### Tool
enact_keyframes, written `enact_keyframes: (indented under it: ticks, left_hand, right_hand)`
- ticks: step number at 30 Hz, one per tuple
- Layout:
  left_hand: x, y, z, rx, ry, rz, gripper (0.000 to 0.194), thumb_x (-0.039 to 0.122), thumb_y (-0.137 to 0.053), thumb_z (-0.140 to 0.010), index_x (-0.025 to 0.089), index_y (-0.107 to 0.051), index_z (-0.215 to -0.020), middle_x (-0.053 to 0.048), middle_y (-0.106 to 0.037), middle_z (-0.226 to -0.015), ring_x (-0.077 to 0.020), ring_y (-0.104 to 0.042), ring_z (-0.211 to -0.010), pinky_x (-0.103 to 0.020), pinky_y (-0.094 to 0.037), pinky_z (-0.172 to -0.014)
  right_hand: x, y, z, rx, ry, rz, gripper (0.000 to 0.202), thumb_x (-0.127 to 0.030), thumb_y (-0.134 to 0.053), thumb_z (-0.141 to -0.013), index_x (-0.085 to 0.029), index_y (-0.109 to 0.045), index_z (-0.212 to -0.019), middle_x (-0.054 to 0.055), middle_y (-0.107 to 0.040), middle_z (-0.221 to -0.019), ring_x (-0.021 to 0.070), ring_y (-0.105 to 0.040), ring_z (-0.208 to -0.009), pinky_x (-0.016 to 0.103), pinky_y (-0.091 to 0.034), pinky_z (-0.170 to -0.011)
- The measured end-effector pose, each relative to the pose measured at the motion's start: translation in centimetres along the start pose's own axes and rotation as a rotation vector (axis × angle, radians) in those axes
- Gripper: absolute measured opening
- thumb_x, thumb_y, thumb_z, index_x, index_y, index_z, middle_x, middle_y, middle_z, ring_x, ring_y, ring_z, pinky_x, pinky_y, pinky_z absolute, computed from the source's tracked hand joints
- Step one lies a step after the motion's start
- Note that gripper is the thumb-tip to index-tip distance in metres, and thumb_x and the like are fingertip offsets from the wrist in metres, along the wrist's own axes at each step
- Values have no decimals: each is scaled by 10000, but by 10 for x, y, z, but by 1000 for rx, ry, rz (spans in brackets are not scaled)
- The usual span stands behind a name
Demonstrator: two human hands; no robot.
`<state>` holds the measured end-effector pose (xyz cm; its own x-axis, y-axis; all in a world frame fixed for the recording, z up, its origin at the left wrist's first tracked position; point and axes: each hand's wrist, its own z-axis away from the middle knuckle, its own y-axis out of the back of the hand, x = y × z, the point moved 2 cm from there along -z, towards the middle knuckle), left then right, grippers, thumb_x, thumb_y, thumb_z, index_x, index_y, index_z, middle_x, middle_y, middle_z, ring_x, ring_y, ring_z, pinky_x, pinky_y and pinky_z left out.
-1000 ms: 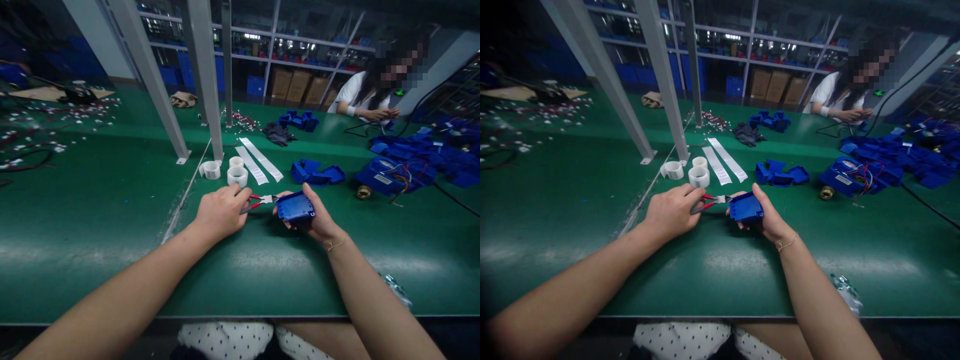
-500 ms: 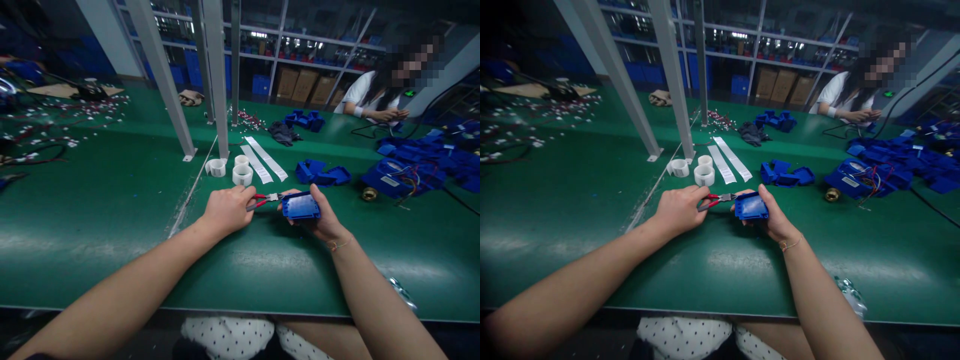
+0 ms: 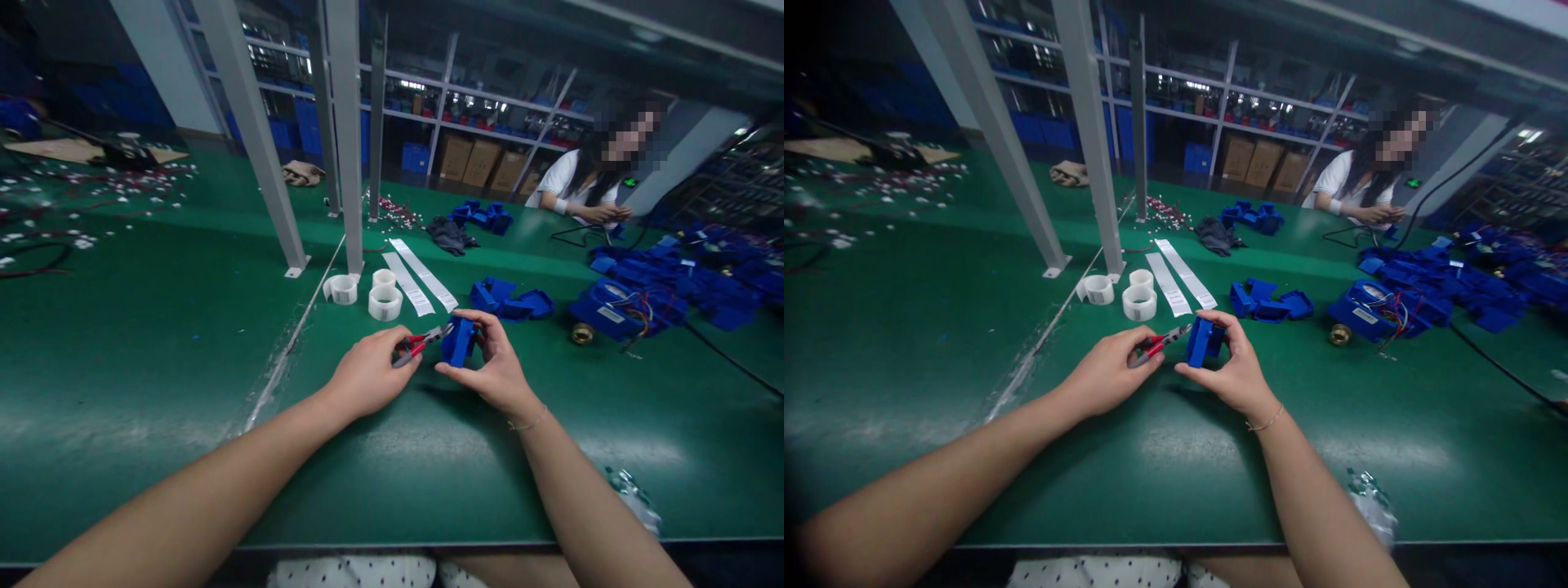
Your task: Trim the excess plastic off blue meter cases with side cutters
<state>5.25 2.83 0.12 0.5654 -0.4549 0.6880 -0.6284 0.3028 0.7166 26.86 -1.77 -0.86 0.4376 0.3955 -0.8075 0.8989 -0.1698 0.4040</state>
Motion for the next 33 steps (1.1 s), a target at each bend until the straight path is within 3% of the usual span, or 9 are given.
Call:
enact_keyframes:
  ticks: [7, 33]
  left_hand:
    - [0, -4, 4, -29, 4, 50, 209, 429, -555, -927, 224, -586, -944, 9, -616, -889, -173, -527, -791, -303, -315, -655]
    - [2, -4, 4, -64, 34, 38, 227, 452, -566, -904, 227, -593, -891, 15, -602, -808, -169, -517, -722, -301, -296, -636]
  right_hand:
    - [1, -1, 1, 28, 75, 46, 802, -238, -900, -655, -304, -490, -1341, 56, -495, -1391, 237, -496, -1296, 431, -397, -1148]
    - [-3, -6, 1, 16, 126, 71, 769, -285, -893, -674, -284, -493, -1332, 81, -495, -1383, 257, -484, -1308, 455, -401, -1144]
